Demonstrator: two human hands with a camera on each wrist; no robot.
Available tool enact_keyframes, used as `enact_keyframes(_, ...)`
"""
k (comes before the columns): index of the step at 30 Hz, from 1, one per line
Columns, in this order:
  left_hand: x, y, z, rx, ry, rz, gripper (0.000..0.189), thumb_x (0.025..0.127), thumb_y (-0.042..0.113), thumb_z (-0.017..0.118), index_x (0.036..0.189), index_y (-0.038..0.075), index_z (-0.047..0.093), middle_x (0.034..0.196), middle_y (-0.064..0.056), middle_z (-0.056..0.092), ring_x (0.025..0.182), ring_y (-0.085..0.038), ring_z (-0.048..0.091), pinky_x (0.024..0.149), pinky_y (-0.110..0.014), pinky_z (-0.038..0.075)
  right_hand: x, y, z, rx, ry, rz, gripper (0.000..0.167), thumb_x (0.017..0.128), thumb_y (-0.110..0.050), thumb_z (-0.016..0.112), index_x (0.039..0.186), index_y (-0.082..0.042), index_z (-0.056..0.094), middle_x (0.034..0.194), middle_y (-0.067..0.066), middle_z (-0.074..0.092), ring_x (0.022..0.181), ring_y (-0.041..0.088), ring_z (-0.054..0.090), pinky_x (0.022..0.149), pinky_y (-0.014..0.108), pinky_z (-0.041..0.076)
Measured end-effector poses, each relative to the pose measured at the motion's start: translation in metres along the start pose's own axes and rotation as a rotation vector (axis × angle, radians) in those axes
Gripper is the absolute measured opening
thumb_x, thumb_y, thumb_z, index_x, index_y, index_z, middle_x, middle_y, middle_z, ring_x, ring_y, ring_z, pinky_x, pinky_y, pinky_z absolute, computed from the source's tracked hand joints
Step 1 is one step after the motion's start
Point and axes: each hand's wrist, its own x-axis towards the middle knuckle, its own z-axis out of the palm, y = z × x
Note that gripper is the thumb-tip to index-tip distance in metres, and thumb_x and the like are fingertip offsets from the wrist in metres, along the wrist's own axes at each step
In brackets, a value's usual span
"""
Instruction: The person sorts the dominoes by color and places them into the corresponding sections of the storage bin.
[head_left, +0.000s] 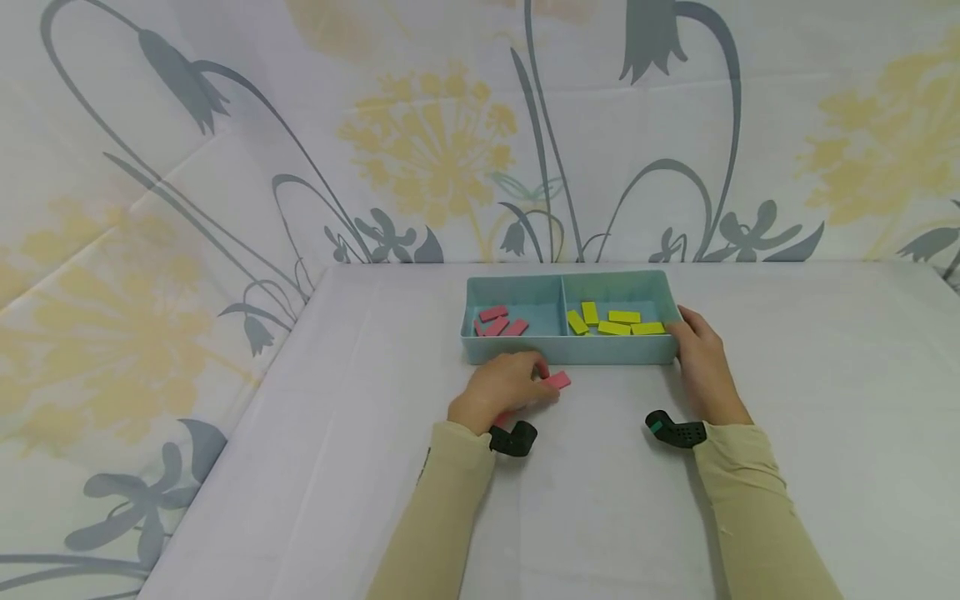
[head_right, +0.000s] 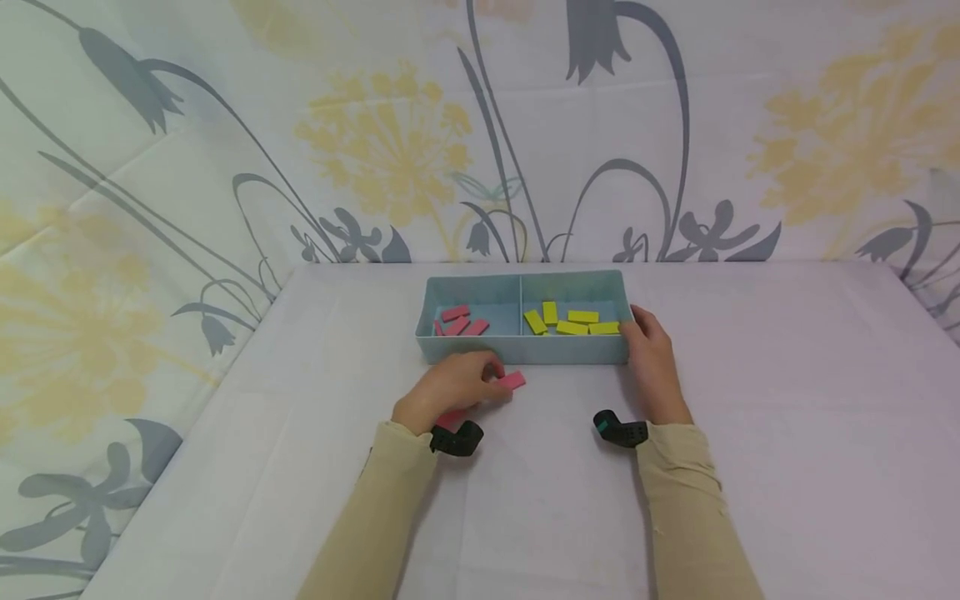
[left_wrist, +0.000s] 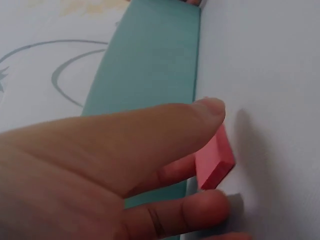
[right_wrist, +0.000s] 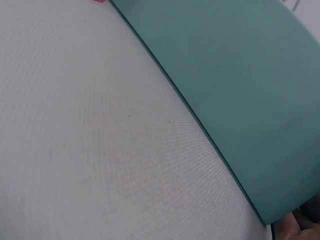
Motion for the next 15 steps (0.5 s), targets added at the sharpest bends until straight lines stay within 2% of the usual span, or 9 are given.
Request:
enact_keyframes(8,0.0001,0.003,0.0057,0.042,0.042,0.004,0.019,0.078,0.033,0.065,0.09,0.019,0.057,0.073,0.008,0.054,0.067,-0.012,0.05,0.056,-0.025,0.039,0.0004,0.0005,0.0004,-0.008,-0.005,-0.005,0.059,0.094,-0.038,0.03,0.144,-0.01,0.014,0.147,0.007,0.014,0.133,0.019,0.014,0.105,0.04,0.017)
enact_keyframes(15,-0.0012,0.0015,0.0,0.047,-0.002,0.026,0.017,0.079,0.025,0.065,0.093,0.019,0.058,0.075,0.006,0.053,0.068,-0.012,0.049,0.057,-0.024,0.039,0.0006,0.001,-0.0002,-0.011,-0.002,-0.012,0.059,0.094,-0.038,0.03,0.144,-0.01,0.013,0.147,0.007,0.014,0.133,0.02,0.015,0.105,0.04,0.017)
